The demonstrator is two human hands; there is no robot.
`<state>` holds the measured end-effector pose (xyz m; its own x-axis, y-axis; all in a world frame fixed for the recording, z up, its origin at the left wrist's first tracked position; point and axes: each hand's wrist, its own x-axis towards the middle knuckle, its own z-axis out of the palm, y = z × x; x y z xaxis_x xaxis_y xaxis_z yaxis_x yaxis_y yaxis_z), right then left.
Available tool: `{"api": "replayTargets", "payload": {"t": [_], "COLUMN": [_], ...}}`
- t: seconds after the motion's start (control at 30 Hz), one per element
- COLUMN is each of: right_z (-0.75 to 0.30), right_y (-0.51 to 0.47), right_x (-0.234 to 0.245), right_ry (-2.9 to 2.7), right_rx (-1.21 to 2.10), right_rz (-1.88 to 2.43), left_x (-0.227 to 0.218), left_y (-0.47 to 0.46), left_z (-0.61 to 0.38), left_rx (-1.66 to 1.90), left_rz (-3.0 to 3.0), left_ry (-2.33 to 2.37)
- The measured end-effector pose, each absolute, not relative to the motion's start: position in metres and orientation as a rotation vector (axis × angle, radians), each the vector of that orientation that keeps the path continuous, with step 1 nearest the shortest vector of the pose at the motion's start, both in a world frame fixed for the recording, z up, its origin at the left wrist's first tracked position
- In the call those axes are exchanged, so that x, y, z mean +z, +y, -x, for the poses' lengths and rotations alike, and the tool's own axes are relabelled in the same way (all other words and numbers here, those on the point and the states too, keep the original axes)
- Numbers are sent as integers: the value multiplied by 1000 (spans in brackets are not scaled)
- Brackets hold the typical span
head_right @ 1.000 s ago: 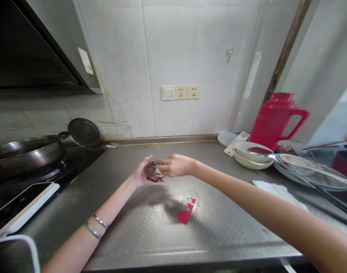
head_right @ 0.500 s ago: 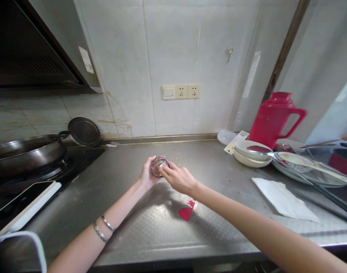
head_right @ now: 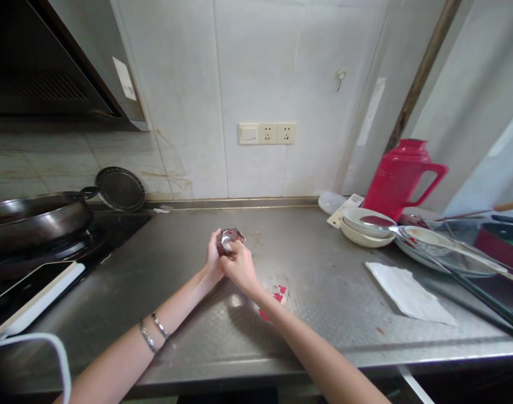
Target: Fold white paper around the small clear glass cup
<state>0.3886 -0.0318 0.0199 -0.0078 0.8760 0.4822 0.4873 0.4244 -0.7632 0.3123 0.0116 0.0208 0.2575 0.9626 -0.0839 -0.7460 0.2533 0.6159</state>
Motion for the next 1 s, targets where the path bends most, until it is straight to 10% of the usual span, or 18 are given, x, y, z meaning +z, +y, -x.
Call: {"api": "replayTargets", "payload": {"t": [1.0], "right_z": [-462], "right_y": [-2], "right_x": [81], "right_ry": [-2990], "right_rx": [-495], "right_rz": [959], "left_x": [33], "left_y": [38], "left_z": [-287], "left_rx": [857], "left_rz": [-615], "left_ry": [669]}}
